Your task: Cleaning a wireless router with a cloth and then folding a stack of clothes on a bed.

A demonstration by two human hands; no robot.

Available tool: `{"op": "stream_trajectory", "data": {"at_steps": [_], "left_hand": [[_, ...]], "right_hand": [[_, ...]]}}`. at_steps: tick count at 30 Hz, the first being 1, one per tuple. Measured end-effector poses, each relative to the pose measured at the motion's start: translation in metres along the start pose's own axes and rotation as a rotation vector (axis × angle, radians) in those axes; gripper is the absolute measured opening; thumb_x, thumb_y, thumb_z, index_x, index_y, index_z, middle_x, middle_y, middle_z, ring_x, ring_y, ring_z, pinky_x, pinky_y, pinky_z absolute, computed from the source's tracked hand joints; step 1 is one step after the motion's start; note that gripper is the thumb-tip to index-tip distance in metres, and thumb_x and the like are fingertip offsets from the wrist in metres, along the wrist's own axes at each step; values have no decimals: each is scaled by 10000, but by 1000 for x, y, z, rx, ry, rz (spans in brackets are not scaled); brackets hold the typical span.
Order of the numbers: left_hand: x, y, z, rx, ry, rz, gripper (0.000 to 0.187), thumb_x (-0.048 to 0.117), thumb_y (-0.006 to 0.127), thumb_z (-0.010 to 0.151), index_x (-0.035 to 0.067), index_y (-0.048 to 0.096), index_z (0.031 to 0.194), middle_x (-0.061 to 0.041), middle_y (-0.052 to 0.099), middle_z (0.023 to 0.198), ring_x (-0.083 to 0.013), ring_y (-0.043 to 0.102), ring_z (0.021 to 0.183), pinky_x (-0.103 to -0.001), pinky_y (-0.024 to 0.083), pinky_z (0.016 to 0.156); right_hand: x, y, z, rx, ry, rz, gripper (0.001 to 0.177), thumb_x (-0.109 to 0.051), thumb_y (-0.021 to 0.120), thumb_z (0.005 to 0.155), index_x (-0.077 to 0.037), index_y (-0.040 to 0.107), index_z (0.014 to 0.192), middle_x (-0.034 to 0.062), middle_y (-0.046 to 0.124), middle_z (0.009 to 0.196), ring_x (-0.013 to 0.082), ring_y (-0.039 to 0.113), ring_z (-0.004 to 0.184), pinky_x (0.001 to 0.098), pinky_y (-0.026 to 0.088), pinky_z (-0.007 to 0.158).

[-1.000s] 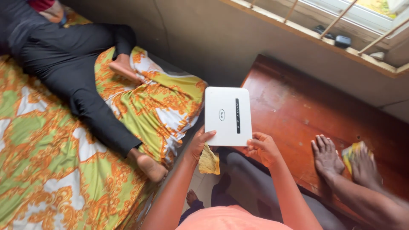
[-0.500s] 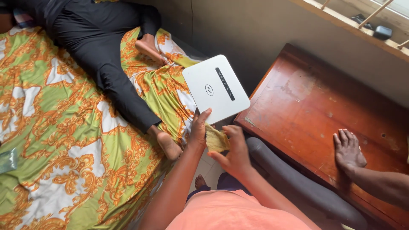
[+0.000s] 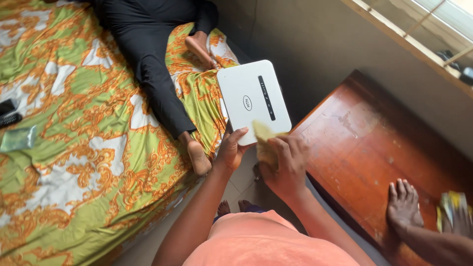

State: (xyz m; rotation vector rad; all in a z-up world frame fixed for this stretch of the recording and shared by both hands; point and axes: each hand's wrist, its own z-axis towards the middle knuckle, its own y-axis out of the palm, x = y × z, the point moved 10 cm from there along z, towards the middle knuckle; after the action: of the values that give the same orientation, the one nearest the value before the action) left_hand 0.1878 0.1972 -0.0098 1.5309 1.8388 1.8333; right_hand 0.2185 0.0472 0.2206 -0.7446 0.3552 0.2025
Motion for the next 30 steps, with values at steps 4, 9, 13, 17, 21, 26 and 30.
{"op": "stream_trajectory", "data": {"at_steps": [4,9,13,17,21,26,30], "left_hand": [[-16,-19,3,-41,11,48,493,52,707,913,-51,581,1379,-154,655,1274,-250,686,1141,-384,598,991],[8,17,-24,-86,126,126,680,-2,641,807,103,506,1466,-35,648,1322,-194,634,1210,-346,537,994],[16,6,-35,-24,151,194,732,-15,648,813,129,456,1504,-39,603,1349,-190,602,1227,-345,520,1016],[19,-12,-45,16,209,261,883,-43,645,739,201,401,1552,1,530,1422,-153,534,1288,-315,483,1032],[10,-24,-57,52,156,230,976,-55,655,678,220,383,1574,42,559,1392,-123,547,1241,-303,486,995],[20,-27,-82,140,138,339,933,-12,664,723,170,401,1600,2,599,1239,-139,562,1063,-313,471,865],[19,-44,-99,132,191,371,899,16,660,753,121,401,1608,-35,598,1253,-152,570,1102,-317,497,950]], "right_hand": [[22,6,14,36,-38,-129,501,-56,748,689,-68,639,1177,125,618,1120,370,539,1130,557,404,983],[16,41,16,-274,-326,219,610,-77,747,739,-116,638,1338,197,540,1444,469,395,1425,590,349,1143],[22,61,13,-355,-466,192,543,-62,753,818,-143,654,1345,105,520,1530,416,428,1446,580,376,1161],[10,73,18,-344,-686,167,581,-65,715,724,-166,705,1296,59,553,1505,365,483,1392,534,425,1031],[-3,79,32,-260,-841,173,527,-82,715,759,-161,732,1280,42,575,1485,327,505,1368,515,439,971],[-12,87,58,-253,-767,150,538,-16,693,752,-160,753,1267,44,611,1443,314,529,1341,489,431,978],[3,87,80,-168,-476,76,422,53,672,841,-104,744,1226,37,651,1365,305,551,1331,469,437,1045]]}}
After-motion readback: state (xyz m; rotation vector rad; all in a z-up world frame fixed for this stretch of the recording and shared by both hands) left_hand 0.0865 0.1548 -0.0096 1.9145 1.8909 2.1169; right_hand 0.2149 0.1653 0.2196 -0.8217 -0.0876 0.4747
